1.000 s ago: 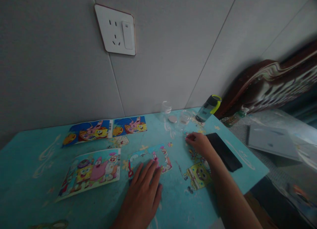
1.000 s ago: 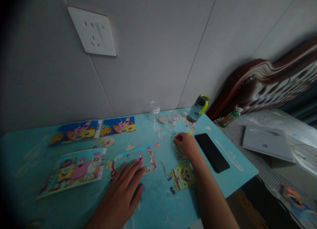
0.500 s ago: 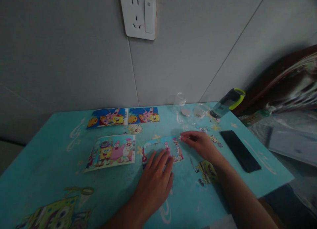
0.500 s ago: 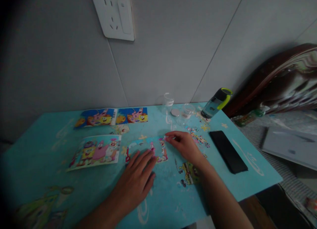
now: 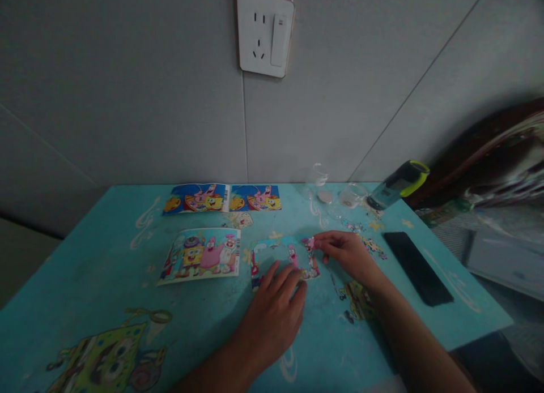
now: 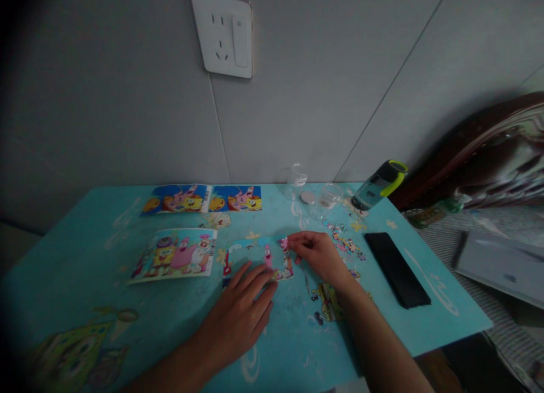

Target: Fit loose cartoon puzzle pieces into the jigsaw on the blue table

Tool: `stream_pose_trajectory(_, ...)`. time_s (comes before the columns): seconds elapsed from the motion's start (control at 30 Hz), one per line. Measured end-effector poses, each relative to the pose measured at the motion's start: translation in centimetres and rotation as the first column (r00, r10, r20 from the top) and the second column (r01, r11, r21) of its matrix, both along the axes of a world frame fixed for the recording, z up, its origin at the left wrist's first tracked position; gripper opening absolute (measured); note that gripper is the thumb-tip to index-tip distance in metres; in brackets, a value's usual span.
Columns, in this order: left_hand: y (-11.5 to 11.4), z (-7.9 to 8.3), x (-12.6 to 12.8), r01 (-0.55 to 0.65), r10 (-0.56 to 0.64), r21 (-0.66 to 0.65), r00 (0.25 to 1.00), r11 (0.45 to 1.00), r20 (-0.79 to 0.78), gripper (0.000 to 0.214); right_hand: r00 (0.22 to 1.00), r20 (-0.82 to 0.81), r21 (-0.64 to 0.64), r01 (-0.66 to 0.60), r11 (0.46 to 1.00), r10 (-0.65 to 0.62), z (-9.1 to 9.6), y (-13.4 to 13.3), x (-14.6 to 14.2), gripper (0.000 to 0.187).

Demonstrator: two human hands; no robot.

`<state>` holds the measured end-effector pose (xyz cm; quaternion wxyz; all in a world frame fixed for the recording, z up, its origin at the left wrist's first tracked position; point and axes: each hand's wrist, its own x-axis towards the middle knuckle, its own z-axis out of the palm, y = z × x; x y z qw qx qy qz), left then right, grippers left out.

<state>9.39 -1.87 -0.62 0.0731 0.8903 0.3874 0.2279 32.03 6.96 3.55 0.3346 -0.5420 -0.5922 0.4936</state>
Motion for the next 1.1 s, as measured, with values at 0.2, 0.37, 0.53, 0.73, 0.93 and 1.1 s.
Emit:
stream_pose_trajectory(0.2, 0.1, 0.5, 0.0, 0.022, -0.022, 0.002, 1.0, 1.0, 0.015, 0.03, 0.999, 0.018, 0.025, -0.041, 0.999, 0.04, -0.5, 0.1, 0.2, 0.034)
stream_pose_trajectory(0.37, 0.0, 1.1, 0.1, 0.078, -0.078, -0.001, 0.997, 0.997, 0.013, 0.027, 0.999, 0.045, 0.104, 0.007, 0.995, -0.012, -0.6, 0.0, 0.0, 0.035)
stream_pose_trajectory(0.53, 0.1, 1.7, 0.0, 0.175, -0.174, 0.028, 0.984, 0.984, -0.02, 0.021, 0.983, 0.181, 0.183, -0.051, 0.982, 0.018, -0.9, -0.2, -0.3, 0.031)
stream_pose_trajectory(0.73, 0.1, 1.8, 0.0, 0.221, -0.22, 0.036, 0.975, 0.975, -0.017, 0.015, 0.955, 0.296, 0.261, -0.069, 0.963, -0.012, -1.6, -0.6, -0.9, 0.033)
stream_pose_trajectory(0.93, 0.3, 1.8, 0.0, 0.211, -0.211, 0.032, 0.977, 0.977, -0.015, 0.015, 0.961, 0.275, 0.215, -0.068, 0.974, 0.007, -2.3, -0.7, -1.4, 0.038)
stream_pose_trajectory(1.1, 0.2, 1.8, 0.0, 0.207, -0.206, 0.027, 0.978, 0.978, -0.02, 0.015, 0.959, 0.279, 0.238, -0.027, 0.971, -0.042, -2.9, -0.4, -1.5, 0.034)
